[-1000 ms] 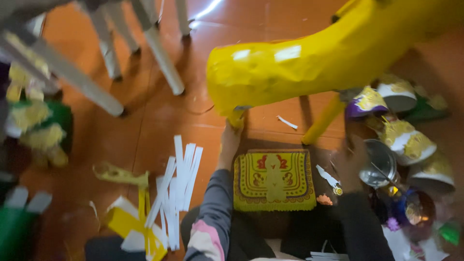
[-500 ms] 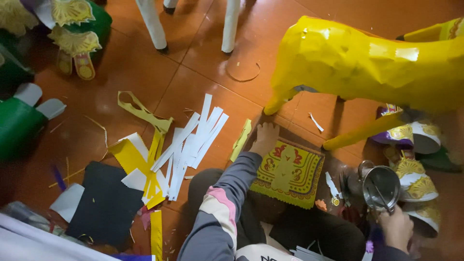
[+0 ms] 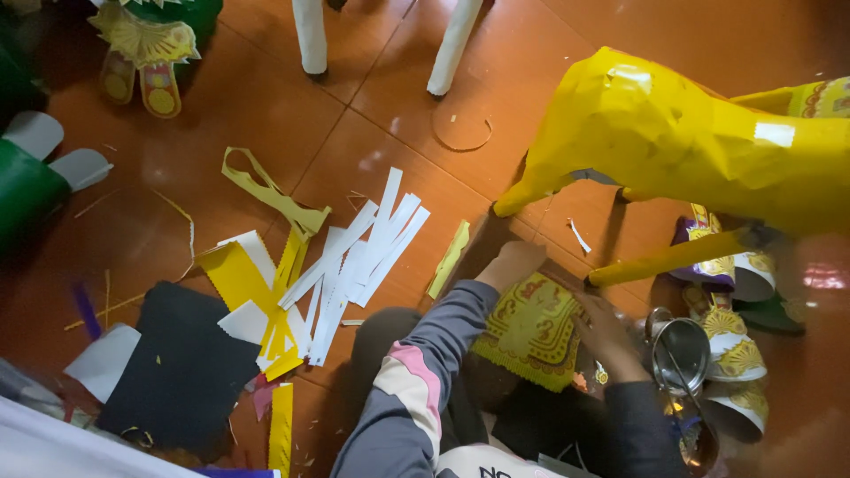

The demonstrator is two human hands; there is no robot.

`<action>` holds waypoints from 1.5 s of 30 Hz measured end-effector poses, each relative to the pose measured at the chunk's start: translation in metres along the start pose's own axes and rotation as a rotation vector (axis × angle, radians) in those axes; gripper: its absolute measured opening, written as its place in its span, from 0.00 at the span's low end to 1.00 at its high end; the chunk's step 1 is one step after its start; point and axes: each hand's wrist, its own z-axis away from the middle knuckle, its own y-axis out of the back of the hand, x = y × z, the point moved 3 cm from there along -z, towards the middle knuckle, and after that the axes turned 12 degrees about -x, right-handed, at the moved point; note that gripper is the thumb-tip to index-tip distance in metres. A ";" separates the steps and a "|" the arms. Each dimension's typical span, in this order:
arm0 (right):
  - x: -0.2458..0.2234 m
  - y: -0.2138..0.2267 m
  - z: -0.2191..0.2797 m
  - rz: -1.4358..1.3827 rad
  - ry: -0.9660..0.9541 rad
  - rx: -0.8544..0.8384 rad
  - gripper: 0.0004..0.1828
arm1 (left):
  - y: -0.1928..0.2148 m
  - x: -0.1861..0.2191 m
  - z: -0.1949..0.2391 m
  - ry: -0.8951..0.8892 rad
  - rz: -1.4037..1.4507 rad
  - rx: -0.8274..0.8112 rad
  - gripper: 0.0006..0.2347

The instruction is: Decorate and assemble paper-mache horse models using glue and paper strips.

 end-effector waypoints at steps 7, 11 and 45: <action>-0.006 -0.009 -0.019 -0.032 0.003 -0.044 0.28 | -0.069 -0.032 -0.061 0.018 0.008 -0.095 0.12; -0.070 0.033 0.005 -0.327 0.093 -0.012 0.34 | 0.017 -0.001 -0.004 -0.259 0.161 -0.225 0.11; 0.050 0.194 0.050 -1.369 0.255 1.027 0.12 | 0.197 -0.028 0.018 -0.145 0.982 0.876 0.07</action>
